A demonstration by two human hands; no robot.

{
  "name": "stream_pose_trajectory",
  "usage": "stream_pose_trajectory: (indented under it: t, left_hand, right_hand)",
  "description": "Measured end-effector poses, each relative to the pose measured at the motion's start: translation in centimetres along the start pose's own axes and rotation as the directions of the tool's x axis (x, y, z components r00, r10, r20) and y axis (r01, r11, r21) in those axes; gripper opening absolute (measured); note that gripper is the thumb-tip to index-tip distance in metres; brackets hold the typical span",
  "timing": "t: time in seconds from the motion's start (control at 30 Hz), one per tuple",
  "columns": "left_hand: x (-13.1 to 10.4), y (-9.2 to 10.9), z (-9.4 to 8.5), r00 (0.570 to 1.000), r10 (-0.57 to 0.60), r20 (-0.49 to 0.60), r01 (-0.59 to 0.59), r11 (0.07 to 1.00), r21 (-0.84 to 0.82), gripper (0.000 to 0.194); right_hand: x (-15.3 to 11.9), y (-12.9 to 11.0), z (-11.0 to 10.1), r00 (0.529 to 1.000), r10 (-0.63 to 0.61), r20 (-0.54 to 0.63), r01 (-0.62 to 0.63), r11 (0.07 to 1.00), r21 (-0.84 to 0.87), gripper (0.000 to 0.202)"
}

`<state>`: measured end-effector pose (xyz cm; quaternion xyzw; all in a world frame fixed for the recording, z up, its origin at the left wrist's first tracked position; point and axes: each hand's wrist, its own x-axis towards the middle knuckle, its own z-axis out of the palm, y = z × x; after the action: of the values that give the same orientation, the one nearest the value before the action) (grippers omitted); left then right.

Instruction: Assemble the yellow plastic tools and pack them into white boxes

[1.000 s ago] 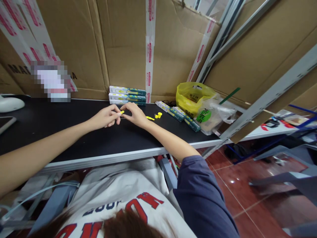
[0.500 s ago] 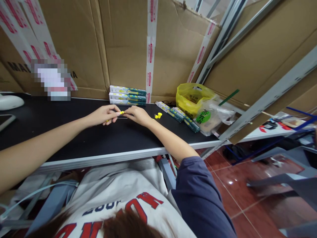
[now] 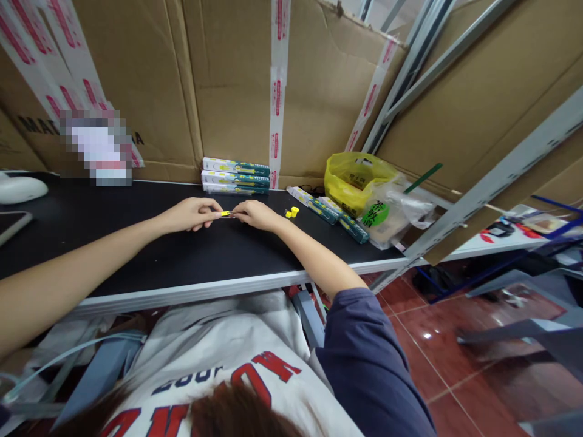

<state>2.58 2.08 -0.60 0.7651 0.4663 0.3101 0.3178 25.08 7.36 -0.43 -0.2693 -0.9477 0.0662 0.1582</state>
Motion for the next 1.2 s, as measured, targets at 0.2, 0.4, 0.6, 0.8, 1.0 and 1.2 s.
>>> stream_pose_trajectory:
  t: [0.2,0.4,0.6,0.8,1.0,1.2]
  left_hand:
    - [0.2,-0.3,-0.1,0.998,-0.048,0.04,0.048,0.999,-0.017,0.024]
    - [0.2,-0.3,0.2,0.99,-0.099,0.105,0.113,0.984,-0.136,0.025]
    - [0.3,-0.3,0.4,0.983,-0.165,0.075,0.177,0.963,-0.204,0.029]
    - [0.4,0.5,-0.5,0.938,-0.302,-0.171,0.183,0.849,-0.496,0.038]
    - [0.6,0.7,-1.2,0.929,-0.255,-0.268,-0.025,0.679,-0.734,0.026]
    - [0.7,0.9,-0.6,0.923,-0.124,-0.365,-0.175,0.709,-0.683,0.029]
  right_hand:
    - [-0.5,-0.6,-0.5,0.997,0.031,0.064,-0.039,0.991,0.129,0.027]
    - [-0.5,-1.5,-0.1,0.999,-0.014,-0.041,0.019,0.994,0.111,0.019]
    - [-0.3,-1.5,-0.1,0.999,0.011,-0.052,-0.003,0.988,0.157,0.015]
    - [-0.1,-0.3,0.1,0.985,0.163,-0.055,-0.125,0.897,0.424,0.015]
    - [0.3,0.2,0.6,0.949,0.314,-0.011,-0.211,0.666,0.715,0.034]
    - [0.4,-0.5,1.1,0.931,0.364,0.011,-0.206,0.502,0.84,0.043]
